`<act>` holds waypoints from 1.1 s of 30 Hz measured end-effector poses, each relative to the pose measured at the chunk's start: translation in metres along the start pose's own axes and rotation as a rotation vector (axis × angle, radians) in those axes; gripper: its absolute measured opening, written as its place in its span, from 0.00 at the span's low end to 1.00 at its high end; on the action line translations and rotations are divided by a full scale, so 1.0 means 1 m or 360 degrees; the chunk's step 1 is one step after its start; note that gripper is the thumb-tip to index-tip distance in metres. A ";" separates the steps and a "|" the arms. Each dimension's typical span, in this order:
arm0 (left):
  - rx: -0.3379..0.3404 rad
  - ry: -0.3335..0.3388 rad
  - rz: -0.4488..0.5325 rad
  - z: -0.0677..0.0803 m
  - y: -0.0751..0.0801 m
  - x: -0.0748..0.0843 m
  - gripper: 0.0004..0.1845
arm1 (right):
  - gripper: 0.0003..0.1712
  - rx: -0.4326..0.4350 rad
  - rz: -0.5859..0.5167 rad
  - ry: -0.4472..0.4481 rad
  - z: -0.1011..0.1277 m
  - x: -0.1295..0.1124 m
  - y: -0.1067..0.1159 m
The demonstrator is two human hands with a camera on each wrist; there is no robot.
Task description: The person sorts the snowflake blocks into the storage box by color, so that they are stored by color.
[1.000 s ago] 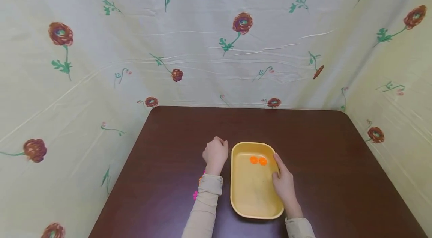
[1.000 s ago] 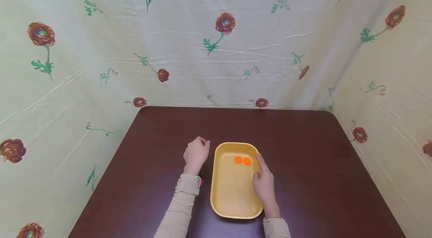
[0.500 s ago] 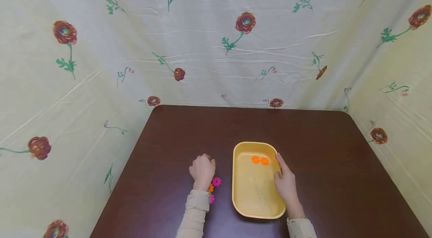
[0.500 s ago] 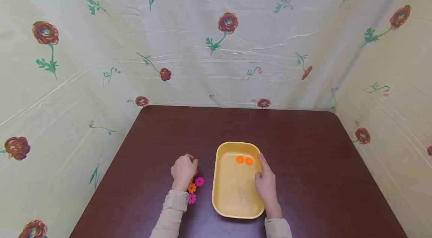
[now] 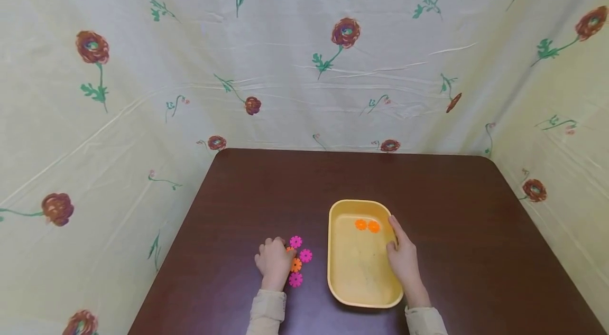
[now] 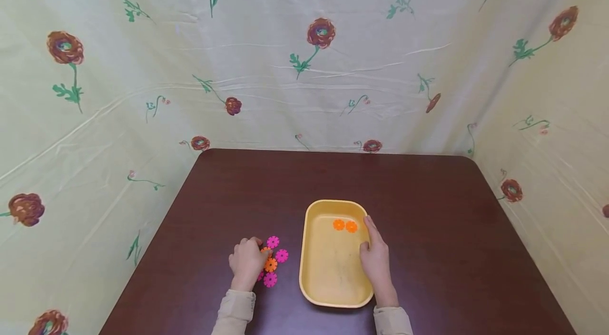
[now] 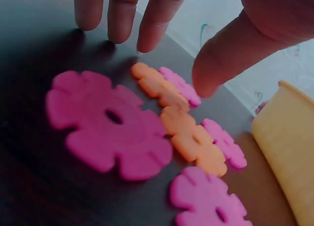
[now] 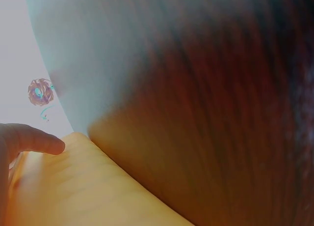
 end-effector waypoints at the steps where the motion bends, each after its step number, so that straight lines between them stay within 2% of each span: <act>1: -0.0004 0.0004 0.0000 0.001 -0.001 -0.001 0.16 | 0.34 0.0005 0.0001 0.0002 0.000 0.000 0.000; 14: 0.0076 -0.0038 -0.0023 0.003 -0.001 -0.005 0.14 | 0.34 0.0022 -0.0005 0.0024 0.002 -0.003 0.002; 25: 0.0085 -0.0008 0.0120 0.003 -0.001 -0.007 0.14 | 0.34 0.0054 0.0009 0.0040 0.003 -0.005 0.002; 33: -0.0039 0.0034 0.0292 -0.001 -0.011 -0.017 0.12 | 0.34 0.0026 0.0012 0.0017 0.003 -0.004 0.002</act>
Point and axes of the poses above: each hand's wrist, its own z-axis away from the middle knuckle, its own y-axis out of the back of the hand, x = y × z, the point moved 10 cm from there along -z, towards the middle knuckle, and after that the axes turned 13 degrees about -y, right-handed, at the moved point
